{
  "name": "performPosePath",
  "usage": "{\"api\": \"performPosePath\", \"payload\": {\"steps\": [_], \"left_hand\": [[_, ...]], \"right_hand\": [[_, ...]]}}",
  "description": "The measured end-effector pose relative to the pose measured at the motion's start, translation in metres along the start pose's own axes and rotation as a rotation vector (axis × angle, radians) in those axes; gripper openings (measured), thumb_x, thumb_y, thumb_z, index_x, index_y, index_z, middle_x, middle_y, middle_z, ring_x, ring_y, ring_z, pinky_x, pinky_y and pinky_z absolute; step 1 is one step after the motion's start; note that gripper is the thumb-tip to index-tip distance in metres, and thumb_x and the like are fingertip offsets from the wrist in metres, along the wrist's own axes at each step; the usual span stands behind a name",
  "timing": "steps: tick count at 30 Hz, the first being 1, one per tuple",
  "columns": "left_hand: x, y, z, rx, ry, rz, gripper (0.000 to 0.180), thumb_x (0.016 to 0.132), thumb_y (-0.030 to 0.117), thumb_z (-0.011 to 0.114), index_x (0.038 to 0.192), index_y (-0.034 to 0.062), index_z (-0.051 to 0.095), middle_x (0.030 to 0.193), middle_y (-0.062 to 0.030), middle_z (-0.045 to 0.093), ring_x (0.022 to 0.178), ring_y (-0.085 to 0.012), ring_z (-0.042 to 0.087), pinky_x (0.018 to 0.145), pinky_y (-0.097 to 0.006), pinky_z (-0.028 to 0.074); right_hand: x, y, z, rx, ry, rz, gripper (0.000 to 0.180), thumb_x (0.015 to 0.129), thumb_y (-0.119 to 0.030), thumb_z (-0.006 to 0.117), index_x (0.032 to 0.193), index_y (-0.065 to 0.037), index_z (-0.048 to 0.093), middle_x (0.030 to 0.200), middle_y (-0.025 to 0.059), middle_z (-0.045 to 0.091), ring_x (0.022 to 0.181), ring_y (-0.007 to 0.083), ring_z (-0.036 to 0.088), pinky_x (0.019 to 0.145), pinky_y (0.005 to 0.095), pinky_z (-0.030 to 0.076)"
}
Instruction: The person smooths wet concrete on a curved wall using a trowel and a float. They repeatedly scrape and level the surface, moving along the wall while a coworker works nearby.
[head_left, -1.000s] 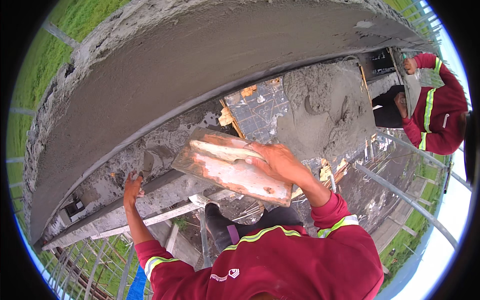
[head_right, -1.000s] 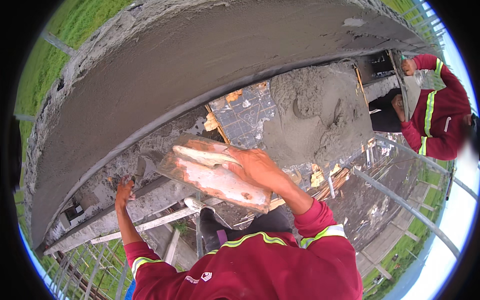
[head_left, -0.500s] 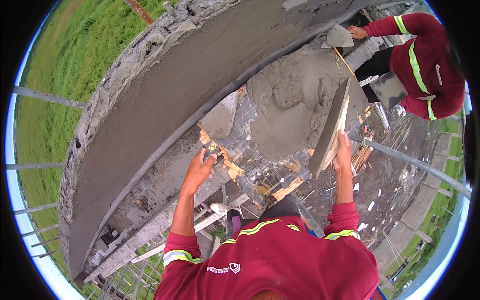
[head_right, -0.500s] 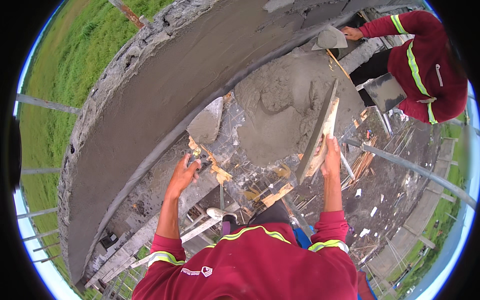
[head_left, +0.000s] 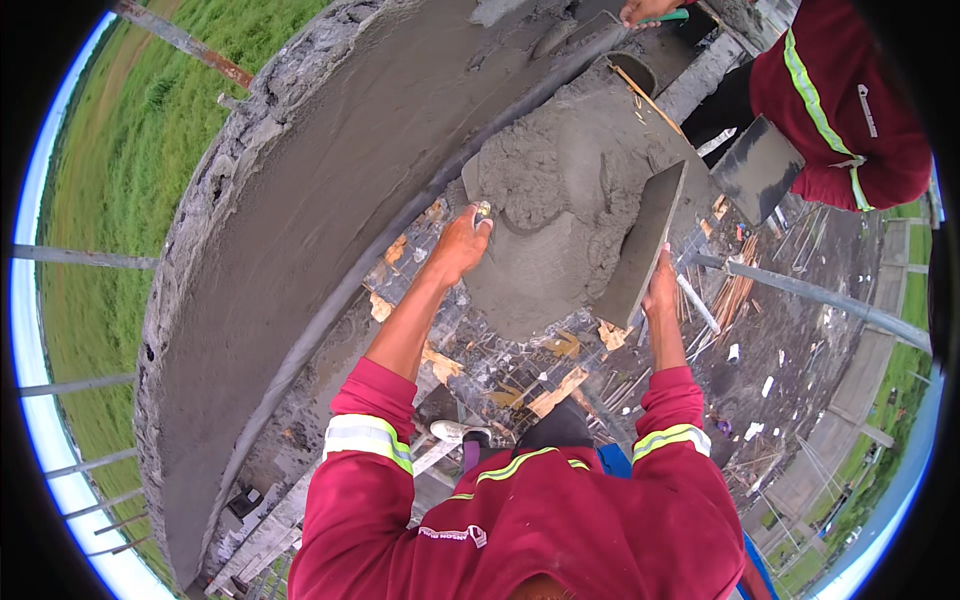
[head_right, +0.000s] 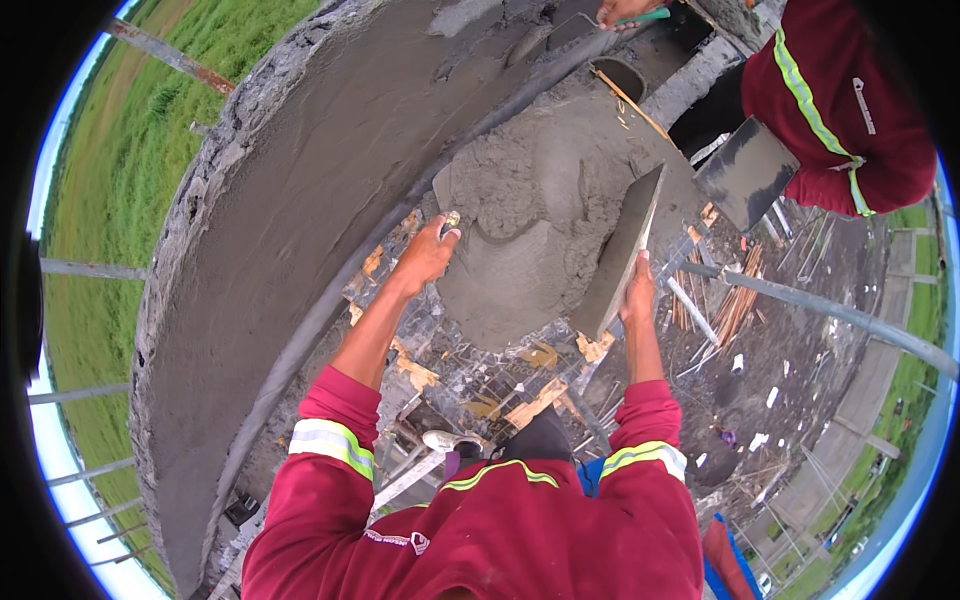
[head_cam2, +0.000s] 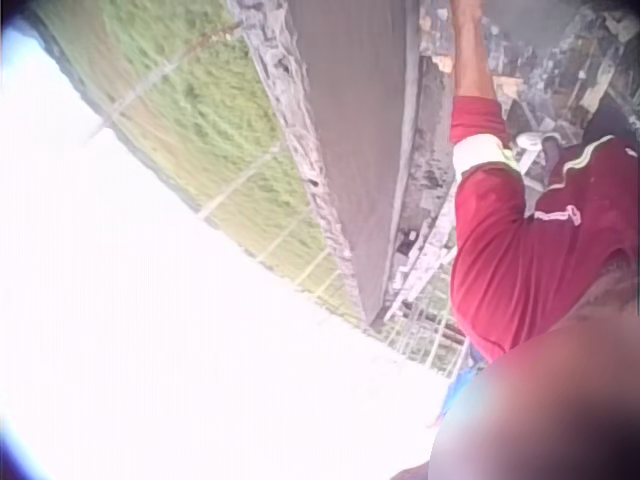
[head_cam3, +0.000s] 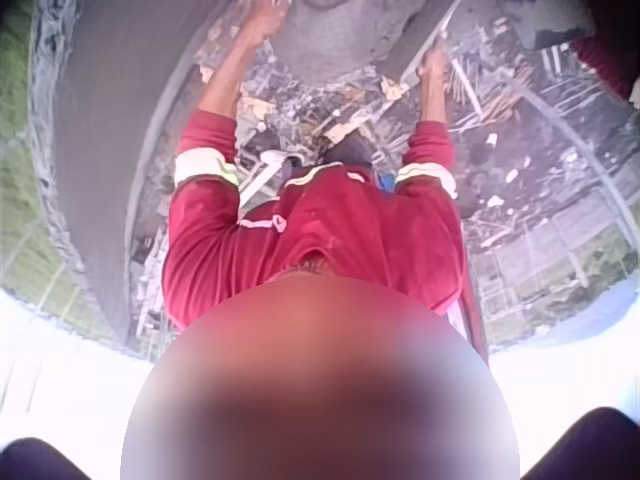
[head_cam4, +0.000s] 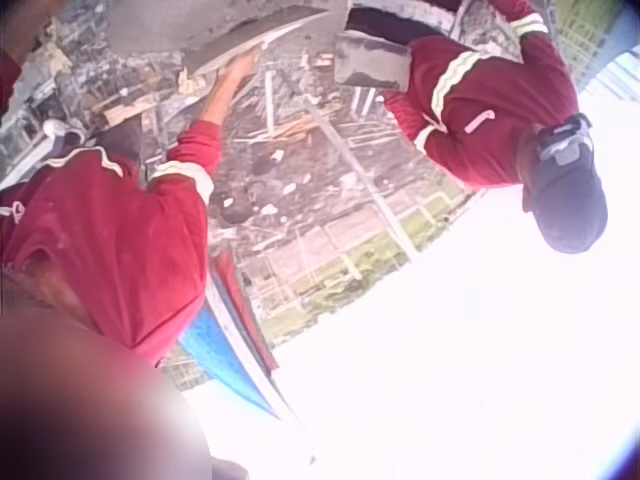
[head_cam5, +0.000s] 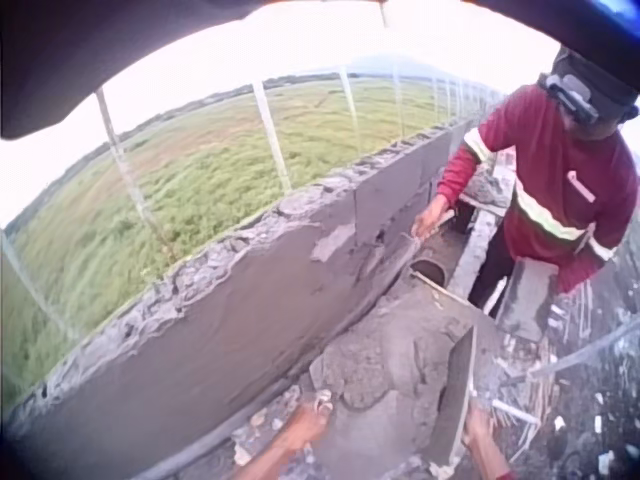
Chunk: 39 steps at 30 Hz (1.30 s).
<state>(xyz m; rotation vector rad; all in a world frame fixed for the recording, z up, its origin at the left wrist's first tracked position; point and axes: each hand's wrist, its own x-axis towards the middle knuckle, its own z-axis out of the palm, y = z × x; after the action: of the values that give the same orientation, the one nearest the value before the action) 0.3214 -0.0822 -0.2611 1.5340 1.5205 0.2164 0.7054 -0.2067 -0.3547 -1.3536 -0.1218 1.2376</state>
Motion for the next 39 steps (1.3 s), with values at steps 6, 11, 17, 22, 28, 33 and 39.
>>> {"api": "performPosePath", "payload": {"steps": [6, 11, 17, 22, 28, 33, 39], "left_hand": [[-0.061, 0.029, -0.006, 0.465, -0.024, 0.175, 0.054, 0.103, 0.029, 0.049, 0.150, 0.0045, 0.039, 0.114, -0.0315, 0.066, 0.104, -0.0486, 0.065, 0.090, -0.053, 0.051], [-0.051, 0.001, -0.021, 0.170, 0.164, 0.153, 0.058, 0.102, 0.035, 0.052, 0.152, 0.0099, 0.038, 0.103, -0.0235, 0.068, 0.081, -0.0377, 0.070, 0.074, -0.045, 0.055], [0.070, 0.008, -0.029, -0.467, -0.218, -0.224, 0.055, 0.101, 0.035, 0.055, 0.147, 0.0080, 0.044, 0.076, 0.0018, 0.048, 0.058, -0.0073, 0.044, 0.048, -0.028, 0.038], [0.102, 0.065, -0.004, 0.121, -0.354, 0.158, 0.050, 0.102, 0.032, 0.054, 0.147, 0.0117, 0.045, 0.087, -0.0088, 0.062, 0.069, -0.0233, 0.060, 0.061, -0.040, 0.049], [-0.005, 0.074, 0.025, 0.589, -0.203, 0.519, 0.048, 0.103, 0.024, 0.050, 0.148, 0.0089, 0.043, 0.109, -0.0246, 0.067, 0.100, -0.0460, 0.065, 0.088, -0.053, 0.051], [-0.058, 0.016, -0.028, 0.221, -0.032, 0.016, 0.053, 0.103, 0.029, 0.049, 0.149, 0.0049, 0.042, 0.112, -0.0277, 0.068, 0.104, -0.0437, 0.066, 0.091, -0.049, 0.052], [-0.042, -0.019, -0.013, -0.188, -0.174, -0.333, 0.060, 0.101, 0.034, 0.052, 0.149, -0.0015, 0.041, 0.125, -0.0293, 0.064, 0.116, -0.0428, 0.063, 0.099, -0.044, 0.049]], "right_hand": [[-0.007, -0.005, 0.009, 0.002, -0.005, 0.014, 0.058, 0.105, -0.048, 0.047, 0.138, 0.000, 0.051, 0.130, 0.0144, 0.062, 0.112, 0.0262, 0.064, 0.097, 0.0393, 0.052], [-0.011, -0.008, 0.014, -0.015, 0.021, 0.017, 0.056, 0.106, -0.046, 0.046, 0.137, 0.000, 0.052, 0.128, 0.0135, 0.063, 0.111, 0.0247, 0.064, 0.097, 0.0376, 0.052], [-0.013, -0.009, 0.014, -0.006, 0.022, 0.023, 0.054, 0.106, -0.046, 0.046, 0.135, -0.001, 0.053, 0.124, 0.0122, 0.064, 0.109, 0.0227, 0.063, 0.095, 0.0364, 0.051], [-0.011, -0.007, 0.016, -0.037, 0.054, -0.007, 0.059, 0.105, -0.050, 0.046, 0.137, 0.000, 0.053, 0.124, 0.0122, 0.065, 0.108, 0.0219, 0.063, 0.095, 0.0361, 0.051], [-0.014, -0.007, 0.018, -0.035, 0.057, 0.014, 0.060, 0.104, -0.052, 0.047, 0.136, -0.001, 0.055, 0.123, 0.0139, 0.065, 0.108, 0.0230, 0.063, 0.096, 0.0365, 0.050], [-0.016, -0.011, 0.026, -0.092, 0.096, 0.032, 0.051, 0.103, -0.055, 0.048, 0.114, -0.007, 0.061, 0.085, 0.0054, 0.062, 0.071, 0.0170, 0.059, 0.066, 0.0312, 0.051], [-0.025, -0.015, 0.045, -0.045, 0.047, 0.022, 0.046, 0.102, -0.056, 0.049, 0.097, -0.011, 0.057, 0.062, -0.0008, 0.046, 0.049, 0.0133, 0.045, 0.047, 0.0295, 0.041]]}}
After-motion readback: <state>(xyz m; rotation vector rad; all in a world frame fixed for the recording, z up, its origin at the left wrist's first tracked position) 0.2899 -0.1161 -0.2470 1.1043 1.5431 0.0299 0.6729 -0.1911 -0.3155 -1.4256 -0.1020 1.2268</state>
